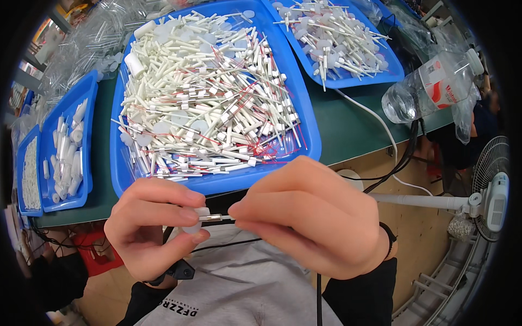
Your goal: Assembling and connecting plastic tubing and components at a manufacturing workbench.
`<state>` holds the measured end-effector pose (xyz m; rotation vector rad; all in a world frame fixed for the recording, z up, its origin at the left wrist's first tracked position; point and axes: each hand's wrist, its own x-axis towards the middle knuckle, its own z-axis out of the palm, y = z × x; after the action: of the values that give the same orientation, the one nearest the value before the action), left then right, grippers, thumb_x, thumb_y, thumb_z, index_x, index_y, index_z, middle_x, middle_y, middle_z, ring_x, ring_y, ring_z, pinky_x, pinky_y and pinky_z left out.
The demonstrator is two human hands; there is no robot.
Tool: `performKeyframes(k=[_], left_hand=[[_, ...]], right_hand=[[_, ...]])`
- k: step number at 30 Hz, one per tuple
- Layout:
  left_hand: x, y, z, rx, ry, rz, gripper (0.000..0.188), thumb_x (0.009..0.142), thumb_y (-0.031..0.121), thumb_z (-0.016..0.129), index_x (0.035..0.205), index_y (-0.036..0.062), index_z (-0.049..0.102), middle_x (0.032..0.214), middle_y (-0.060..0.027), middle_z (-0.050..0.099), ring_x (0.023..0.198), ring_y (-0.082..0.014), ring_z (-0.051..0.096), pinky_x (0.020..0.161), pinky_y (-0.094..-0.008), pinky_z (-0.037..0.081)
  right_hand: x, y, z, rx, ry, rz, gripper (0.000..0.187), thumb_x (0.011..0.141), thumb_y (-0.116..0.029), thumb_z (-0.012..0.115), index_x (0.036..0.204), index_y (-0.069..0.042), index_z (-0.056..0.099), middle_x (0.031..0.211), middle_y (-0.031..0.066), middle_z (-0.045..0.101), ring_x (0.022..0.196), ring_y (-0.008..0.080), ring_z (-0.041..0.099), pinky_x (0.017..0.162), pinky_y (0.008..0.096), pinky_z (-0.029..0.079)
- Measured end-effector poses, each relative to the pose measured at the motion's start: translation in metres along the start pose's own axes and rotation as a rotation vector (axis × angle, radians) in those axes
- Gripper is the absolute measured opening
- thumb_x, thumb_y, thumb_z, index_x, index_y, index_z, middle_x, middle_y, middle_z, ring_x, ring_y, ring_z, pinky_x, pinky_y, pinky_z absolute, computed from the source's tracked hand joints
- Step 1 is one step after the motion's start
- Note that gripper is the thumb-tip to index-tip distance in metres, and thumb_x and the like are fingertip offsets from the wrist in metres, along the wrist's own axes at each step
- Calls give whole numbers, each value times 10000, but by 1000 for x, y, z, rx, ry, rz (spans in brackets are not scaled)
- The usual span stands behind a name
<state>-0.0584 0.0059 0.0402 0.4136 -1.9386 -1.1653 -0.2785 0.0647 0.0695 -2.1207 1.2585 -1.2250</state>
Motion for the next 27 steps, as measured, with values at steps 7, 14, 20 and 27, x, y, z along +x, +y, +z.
performKeyframes(k=[7,14,20,27], left_hand=[[2,-10,2,-26,-9,121,397,612,-59,792,969,-12,624,1016,-194,622,874,-260,642,711,-323,528],[1,-13,4,-18,44,185,483,591,-100,785,1004,-7,551,962,-169,591,804,-240,636,661,-303,549],[3,-14,9,-88,73,208,443,626,-78,800,980,-3,546,919,-162,600,751,-237,632,622,-309,571],[6,-12,12,-56,67,235,368,649,-64,801,915,7,556,838,-149,618,707,-252,633,592,-316,584]], right_hand=[[-1,1,2,30,-9,-52,299,611,95,758,870,-15,658,804,104,644,665,185,604,556,279,428],[1,3,0,109,-59,-43,264,640,43,783,865,-16,658,799,103,643,644,190,603,559,278,436],[-3,3,0,112,-59,-42,244,658,28,785,863,-12,658,798,107,645,637,197,604,557,281,449],[-7,6,2,166,-63,-70,273,655,34,791,884,-9,647,819,104,639,648,205,615,558,285,455]])
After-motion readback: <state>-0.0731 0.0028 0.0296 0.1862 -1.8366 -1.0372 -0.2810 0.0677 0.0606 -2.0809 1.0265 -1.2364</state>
